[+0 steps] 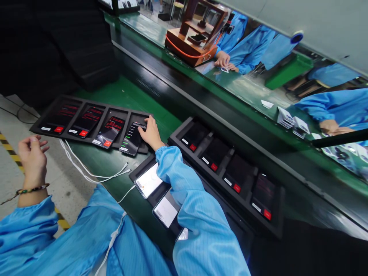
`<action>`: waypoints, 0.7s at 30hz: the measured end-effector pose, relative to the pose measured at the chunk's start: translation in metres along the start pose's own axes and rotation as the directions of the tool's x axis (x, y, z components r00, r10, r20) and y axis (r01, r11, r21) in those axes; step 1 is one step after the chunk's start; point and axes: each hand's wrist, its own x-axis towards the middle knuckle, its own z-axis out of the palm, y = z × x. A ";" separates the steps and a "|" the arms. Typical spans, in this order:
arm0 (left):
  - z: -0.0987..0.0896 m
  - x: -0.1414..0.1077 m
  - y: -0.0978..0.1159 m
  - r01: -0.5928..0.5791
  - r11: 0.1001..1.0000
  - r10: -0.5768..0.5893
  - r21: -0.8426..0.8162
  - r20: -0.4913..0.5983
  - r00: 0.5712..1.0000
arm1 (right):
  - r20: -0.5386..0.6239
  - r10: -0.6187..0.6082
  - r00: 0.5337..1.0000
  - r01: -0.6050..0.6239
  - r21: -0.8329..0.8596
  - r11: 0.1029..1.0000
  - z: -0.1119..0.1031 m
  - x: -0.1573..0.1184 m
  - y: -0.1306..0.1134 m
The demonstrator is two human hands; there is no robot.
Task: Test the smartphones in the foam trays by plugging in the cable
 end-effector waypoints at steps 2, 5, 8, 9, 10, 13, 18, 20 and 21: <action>-0.002 0.003 -0.004 0.004 1.000 -0.005 -0.012 -0.015 1.000 | -0.012 0.003 1.000 -0.003 0.014 1.000 0.001 -0.001 -0.002; -0.003 0.009 -0.008 0.031 0.999 -0.033 -0.035 -0.047 0.998 | -0.025 0.019 0.999 -0.017 0.060 0.998 -0.001 -0.001 -0.005; -0.002 0.020 -0.005 0.080 0.995 -0.084 -0.059 -0.070 0.994 | -0.031 0.029 0.999 -0.027 0.079 0.997 -0.004 -0.002 -0.009; -0.001 0.025 -0.003 0.103 0.993 -0.108 -0.065 -0.072 0.992 | -0.032 0.036 0.999 -0.034 0.083 0.996 -0.005 -0.002 -0.010; 0.000 0.031 0.000 0.128 0.989 -0.133 -0.069 -0.069 0.989 | -0.033 0.047 0.998 -0.044 0.087 0.995 -0.006 -0.003 -0.011; 0.002 0.051 0.010 0.202 0.977 -0.205 -0.070 -0.038 0.978 | -0.038 0.127 0.991 -0.123 0.095 0.988 -0.009 -0.006 -0.014; 0.009 0.076 0.023 0.285 0.958 -0.283 -0.039 0.046 0.958 | -0.010 0.352 0.936 -0.348 0.130 0.928 -0.015 -0.002 -0.022; 0.015 0.077 0.028 0.298 0.954 -0.292 -0.027 0.134 0.947 | 0.014 0.422 0.906 -0.419 0.167 0.893 -0.020 0.003 -0.029; 0.017 0.076 0.031 0.298 0.954 -0.290 -0.022 0.171 0.942 | 0.027 0.455 0.890 -0.452 0.191 0.871 -0.023 0.005 -0.033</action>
